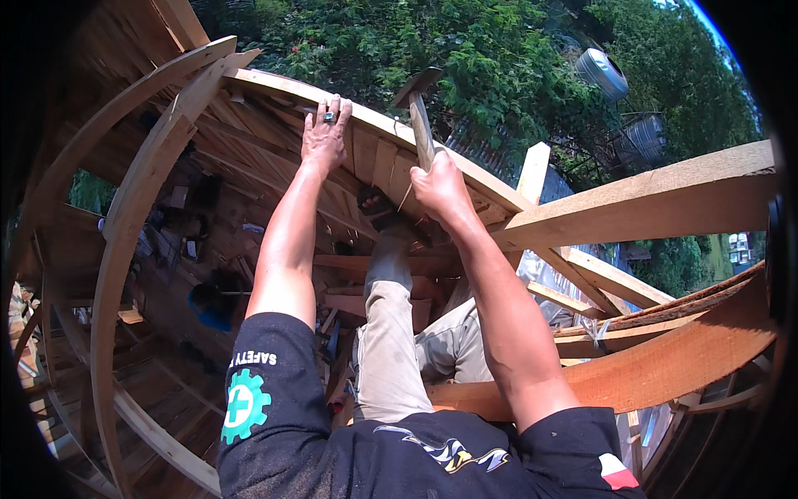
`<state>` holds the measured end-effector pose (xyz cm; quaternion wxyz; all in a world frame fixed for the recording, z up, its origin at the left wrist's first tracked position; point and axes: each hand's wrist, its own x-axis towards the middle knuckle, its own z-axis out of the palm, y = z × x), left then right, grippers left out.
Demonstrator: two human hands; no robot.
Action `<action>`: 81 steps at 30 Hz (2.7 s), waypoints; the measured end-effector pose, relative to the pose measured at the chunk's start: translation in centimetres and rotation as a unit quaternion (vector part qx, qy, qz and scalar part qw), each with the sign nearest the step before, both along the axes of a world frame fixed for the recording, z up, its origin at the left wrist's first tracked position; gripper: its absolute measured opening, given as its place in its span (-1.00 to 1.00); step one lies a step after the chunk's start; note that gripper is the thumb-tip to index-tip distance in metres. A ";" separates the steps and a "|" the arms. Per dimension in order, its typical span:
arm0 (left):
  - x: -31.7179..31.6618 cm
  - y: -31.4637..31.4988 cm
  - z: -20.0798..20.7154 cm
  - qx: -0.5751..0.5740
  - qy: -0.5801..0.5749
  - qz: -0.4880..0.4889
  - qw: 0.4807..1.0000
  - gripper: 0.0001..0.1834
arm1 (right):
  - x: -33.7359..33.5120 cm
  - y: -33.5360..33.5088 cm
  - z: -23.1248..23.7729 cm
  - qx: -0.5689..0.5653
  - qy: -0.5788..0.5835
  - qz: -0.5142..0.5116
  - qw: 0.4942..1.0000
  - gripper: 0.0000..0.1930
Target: The person hammers nails into a wooden board to secure it to a curved wooden structure, alternating between positioning the board and striking nails with a hammer.
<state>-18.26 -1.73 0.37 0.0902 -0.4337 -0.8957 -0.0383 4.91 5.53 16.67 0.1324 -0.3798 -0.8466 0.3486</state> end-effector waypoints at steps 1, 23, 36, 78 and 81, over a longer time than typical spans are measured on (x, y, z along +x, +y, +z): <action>0.4 -0.8 -1.2 -0.011 0.001 -0.007 1.000 0.03 | 0.1 -0.2 2.9 0.020 0.063 0.003 0.998 -0.60; 0.9 -0.4 -1.5 -0.010 0.014 -0.017 1.000 0.09 | -0.7 4.1 1.9 0.220 0.404 -0.005 0.888 -0.75; 1.2 -0.6 -1.0 -0.037 -0.001 -0.013 0.999 0.02 | -0.7 2.2 6.6 0.061 0.379 0.014 0.923 -0.81; -0.3 -0.7 -1.2 -0.029 -0.031 -0.056 0.998 0.06 | -0.3 3.0 8.9 0.139 0.376 -0.015 0.916 -0.74; 0.3 -0.4 -1.0 -0.008 -0.064 -0.065 0.996 0.05 | -0.9 2.3 7.6 0.271 0.485 0.008 0.831 -0.79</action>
